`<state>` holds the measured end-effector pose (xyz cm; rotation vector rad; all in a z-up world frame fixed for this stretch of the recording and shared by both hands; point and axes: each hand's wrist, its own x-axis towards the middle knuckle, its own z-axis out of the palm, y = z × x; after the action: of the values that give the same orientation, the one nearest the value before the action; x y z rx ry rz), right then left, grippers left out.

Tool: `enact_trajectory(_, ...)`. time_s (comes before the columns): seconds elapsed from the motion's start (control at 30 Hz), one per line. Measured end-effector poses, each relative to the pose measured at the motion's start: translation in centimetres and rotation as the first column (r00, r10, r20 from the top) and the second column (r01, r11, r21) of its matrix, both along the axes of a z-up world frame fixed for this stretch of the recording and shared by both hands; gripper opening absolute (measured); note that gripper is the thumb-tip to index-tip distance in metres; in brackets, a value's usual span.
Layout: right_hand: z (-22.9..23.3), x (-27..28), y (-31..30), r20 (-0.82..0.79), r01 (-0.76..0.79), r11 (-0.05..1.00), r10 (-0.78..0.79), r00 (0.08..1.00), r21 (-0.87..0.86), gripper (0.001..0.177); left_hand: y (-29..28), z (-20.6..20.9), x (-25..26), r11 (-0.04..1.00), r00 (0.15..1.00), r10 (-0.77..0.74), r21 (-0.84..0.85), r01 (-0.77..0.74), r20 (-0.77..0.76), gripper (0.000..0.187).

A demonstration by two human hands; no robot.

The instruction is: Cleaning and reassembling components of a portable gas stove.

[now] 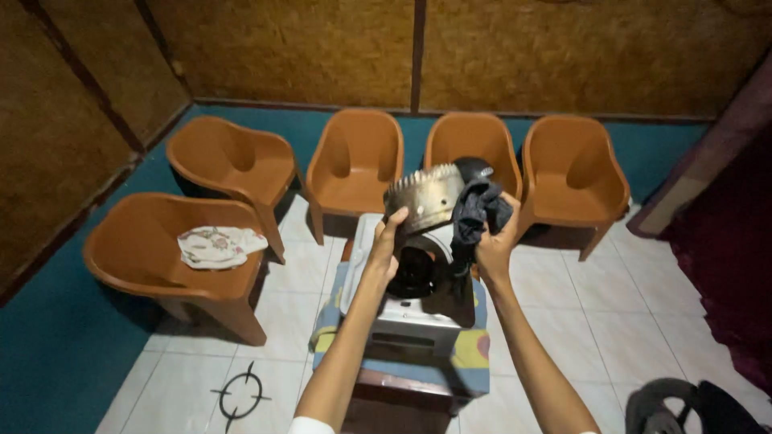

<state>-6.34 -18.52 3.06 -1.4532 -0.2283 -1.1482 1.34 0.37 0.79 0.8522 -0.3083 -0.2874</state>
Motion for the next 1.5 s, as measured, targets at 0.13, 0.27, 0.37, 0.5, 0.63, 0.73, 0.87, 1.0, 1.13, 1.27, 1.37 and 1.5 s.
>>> enact_trajectory(0.13, 1.1, -0.7, 1.1, -0.101, 0.041, 0.997, -0.046, 0.994, -0.059, 0.047, 0.2, -1.3, 1.2, 0.986, 0.977, -0.13, -0.128, 0.109, -0.172, 0.067)
enact_trajectory(0.27, 2.3, -1.3, 1.5, -0.017, 0.041, 0.973, -0.046, 0.999, -0.228, 0.052, 0.6, -1.7, 0.6, 0.999, 0.996, -0.015, 0.042, 0.018, -0.084, 0.068)
enact_trajectory(0.37, 0.8, 0.8, 0.3, -0.119, -0.046, 0.988, 0.029, 0.992, -0.145, 0.044, 1.1, -1.2, -0.6, 0.987, 0.983, -0.16, -0.046, 0.156, -0.09, 0.073)
enact_trajectory(0.5, -1.4, 2.9, -0.1, -0.368, -0.229, 0.837, 0.442, 0.818, 0.497, 0.036, -0.9, -7.0, 2.9, 0.977, 0.973, -0.098, -0.205, 0.055, -0.21, 0.076)
enact_trajectory(0.63, -0.1, -0.9, 4.5, -0.353, -0.033, 0.939, 0.161, 0.922, 0.342, 0.042, -0.8, -1.8, -0.3, 0.946, 0.991, -0.027, -0.323, -0.018, -0.134, 0.078)
enact_trajectory(0.73, 1.0, -3.0, 6.3, -0.105, 0.343, 0.938, -0.346, 0.932, -0.041, 0.043, -1.3, -1.5, -0.2, 0.946, 0.989, -0.047, -0.323, -0.001, -0.141, 0.082)
enact_trajectory(0.87, -0.7, -1.8, 5.4, 0.154, 0.416, 0.749, -0.397, 0.905, -0.515, 0.036, -2.2, -4.0, -1.1, 0.988, 0.96, -0.037, -0.155, -0.006, -0.278, 0.077)
enact_trajectory(1.0, -6.7, 2.9, 2.7, -0.232, 0.092, 0.864, -0.234, 0.944, -0.495, 0.016, -2.9, -4.8, -2.4, 0.999, 0.991, 0.038, 0.029, -0.035, -0.126, 0.073)
enact_trajectory(1.13, -8.7, 3.8, 3.4, -0.324, 0.101, 0.746, -0.402, 0.857, -0.659, 0.022, -3.2, -4.6, -2.5, 0.995, 0.991, -0.039, -0.098, 0.026, -0.126, 0.072)
enact_trajectory(1.27, -9.1, 5.2, 3.6, -0.269, 0.029, 0.857, -0.194, 0.944, -0.515, 0.041, -3.3, -4.4, -2.1, 0.998, 0.979, 0.018, -0.06, -0.031, -0.203, 0.073)
enact_trajectory(1.37, -7.9, 5.4, 3.8, -0.51, -0.231, 0.972, 0.177, 0.842, -0.044, 0.04, -3.2, -4.8, -1.7, 0.998, 0.965, 0.022, -0.051, -0.036, -0.261, 0.077)
enact_trajectory(1.5, -12.0, 7.5, 1.5, -0.512, -0.303, 0.922, 0.385, 0.768, 0.239, 0.046, -3.8, -7.5, 0.3, 0.999, 0.965, -0.022, -0.052, 0.008, -0.26, 0.088)
